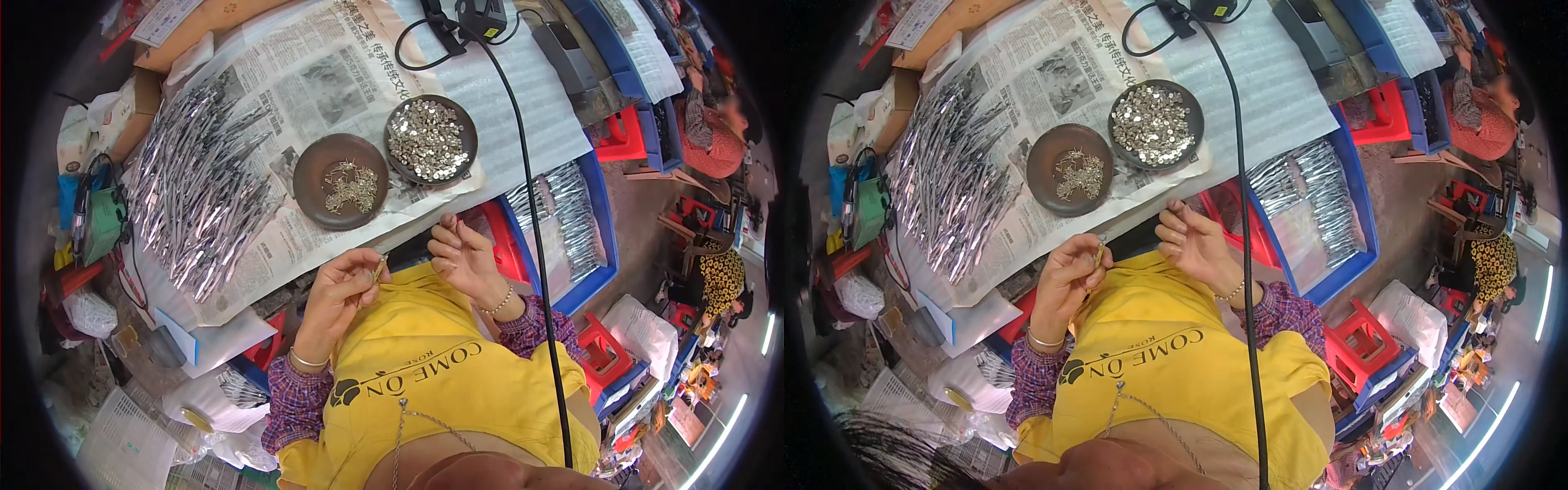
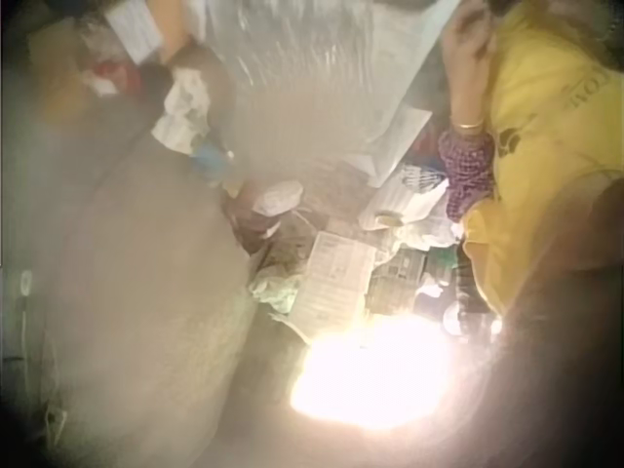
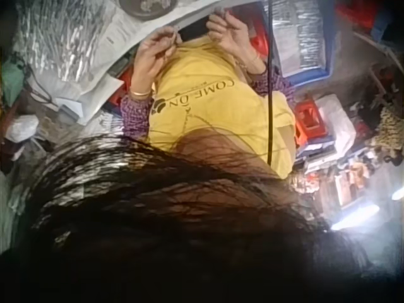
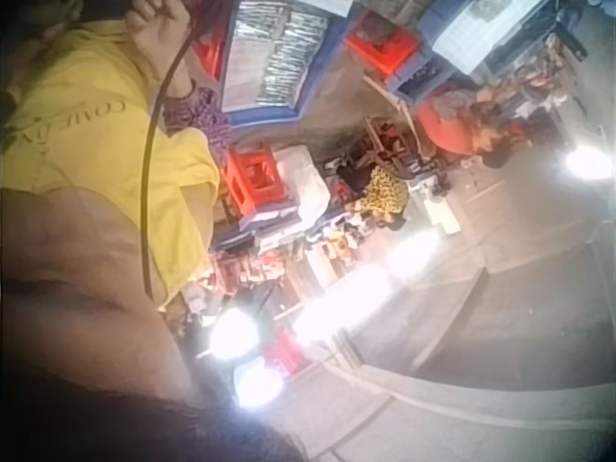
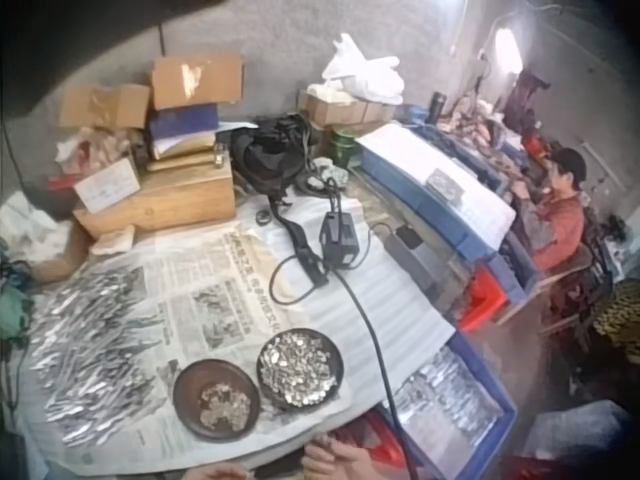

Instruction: The person assembles small metal components by picking up parts from bowls on the table and fitting them together by hand.

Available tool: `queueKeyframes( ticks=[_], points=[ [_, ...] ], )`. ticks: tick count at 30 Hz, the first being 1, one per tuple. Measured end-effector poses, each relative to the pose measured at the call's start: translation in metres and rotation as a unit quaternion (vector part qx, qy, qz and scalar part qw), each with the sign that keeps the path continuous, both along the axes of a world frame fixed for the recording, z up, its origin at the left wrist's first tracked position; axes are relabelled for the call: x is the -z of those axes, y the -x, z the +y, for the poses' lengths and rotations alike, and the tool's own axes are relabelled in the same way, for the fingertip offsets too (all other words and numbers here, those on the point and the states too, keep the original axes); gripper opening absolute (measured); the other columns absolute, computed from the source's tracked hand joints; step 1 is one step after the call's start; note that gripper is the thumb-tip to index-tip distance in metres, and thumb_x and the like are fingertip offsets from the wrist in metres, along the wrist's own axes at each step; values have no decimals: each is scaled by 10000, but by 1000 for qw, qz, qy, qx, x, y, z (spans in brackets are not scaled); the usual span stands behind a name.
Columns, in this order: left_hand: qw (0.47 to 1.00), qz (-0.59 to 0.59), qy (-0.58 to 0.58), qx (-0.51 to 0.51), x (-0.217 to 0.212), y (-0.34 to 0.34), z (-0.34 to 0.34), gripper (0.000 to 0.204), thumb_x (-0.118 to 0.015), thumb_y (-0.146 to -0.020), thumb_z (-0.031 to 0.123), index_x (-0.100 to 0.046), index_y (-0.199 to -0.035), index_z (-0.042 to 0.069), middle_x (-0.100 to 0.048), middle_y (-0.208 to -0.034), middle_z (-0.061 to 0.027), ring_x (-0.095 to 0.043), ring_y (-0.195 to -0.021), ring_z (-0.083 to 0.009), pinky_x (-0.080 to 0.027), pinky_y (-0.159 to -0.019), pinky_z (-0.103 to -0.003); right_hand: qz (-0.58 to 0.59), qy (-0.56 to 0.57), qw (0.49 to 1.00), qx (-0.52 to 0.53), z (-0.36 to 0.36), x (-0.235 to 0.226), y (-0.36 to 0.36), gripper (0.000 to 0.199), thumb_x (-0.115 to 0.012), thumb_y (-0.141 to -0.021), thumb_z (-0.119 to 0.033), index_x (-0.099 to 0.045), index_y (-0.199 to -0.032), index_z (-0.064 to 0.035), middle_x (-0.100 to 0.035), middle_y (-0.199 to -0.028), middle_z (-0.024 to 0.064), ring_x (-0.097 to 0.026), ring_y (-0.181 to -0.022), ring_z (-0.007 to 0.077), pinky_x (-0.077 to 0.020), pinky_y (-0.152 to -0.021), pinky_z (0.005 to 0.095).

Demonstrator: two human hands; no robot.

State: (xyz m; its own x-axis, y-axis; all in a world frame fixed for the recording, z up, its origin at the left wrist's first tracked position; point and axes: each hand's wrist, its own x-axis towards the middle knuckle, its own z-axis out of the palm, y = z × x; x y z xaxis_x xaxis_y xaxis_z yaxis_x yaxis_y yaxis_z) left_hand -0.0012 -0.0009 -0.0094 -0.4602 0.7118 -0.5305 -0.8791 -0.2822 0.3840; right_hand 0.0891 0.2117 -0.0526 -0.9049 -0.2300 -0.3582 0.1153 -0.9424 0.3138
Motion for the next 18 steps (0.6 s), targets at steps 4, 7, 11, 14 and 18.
queueKeyframes(
  ticks=[4,7,11,14,18],
  points=[
    [1000,2,4,-3,2,-1,0,218,-576,-834,9,-580,-1052,-7,-599,-859,-146,-468,-598,-92,-392,-559,-196,19,-68,997,15,-1,2,-1,252,-545,-763,-42,-522,-1011,-76,-355,-715,5,-358,-651,127,-331,-606,259],
    [1000,-3,4,-3,1,-1,2,219,-577,-835,8,-580,-1053,-5,-593,-840,-134,-469,-597,-94,-393,-561,-197,28,-98,995,23,-1,4,-1,313,-538,-679,7,-542,-983,-65,-363,-719,6,-362,-654,131,-329,-611,262],
    [1000,-4,17,-3,1,-1,2,217,-583,-834,15,-582,-1050,1,-588,-828,-125,-471,-597,-99,-397,-560,-197,28,-127,991,25,-2,8,-5,308,-563,-656,9,-574,-958,-56,-389,-707,-4,-373,-659,125,-318,-607,248],
    [1000,-6,15,-2,4,-2,2,214,-587,-834,18,-583,-1047,3,-588,-827,-123,-474,-598,-101,-399,-560,-196,26,-157,987,21,-3,10,-9,285,-599,-659,-11,-589,-941,-50,-411,-691,-13,-381,-643,115,-311,-599,241],
    [1000,-6,8,-3,5,-2,3,202,-584,-837,16,-585,-1038,3,-589,-828,-120,-474,-599,-100,-398,-560,-194,59,-159,985,-3,-2,12,-11,283,-626,-661,-29,-596,-942,-46,-426,-685,-16,-383,-620,106,-307,-594,236]
  ],
)
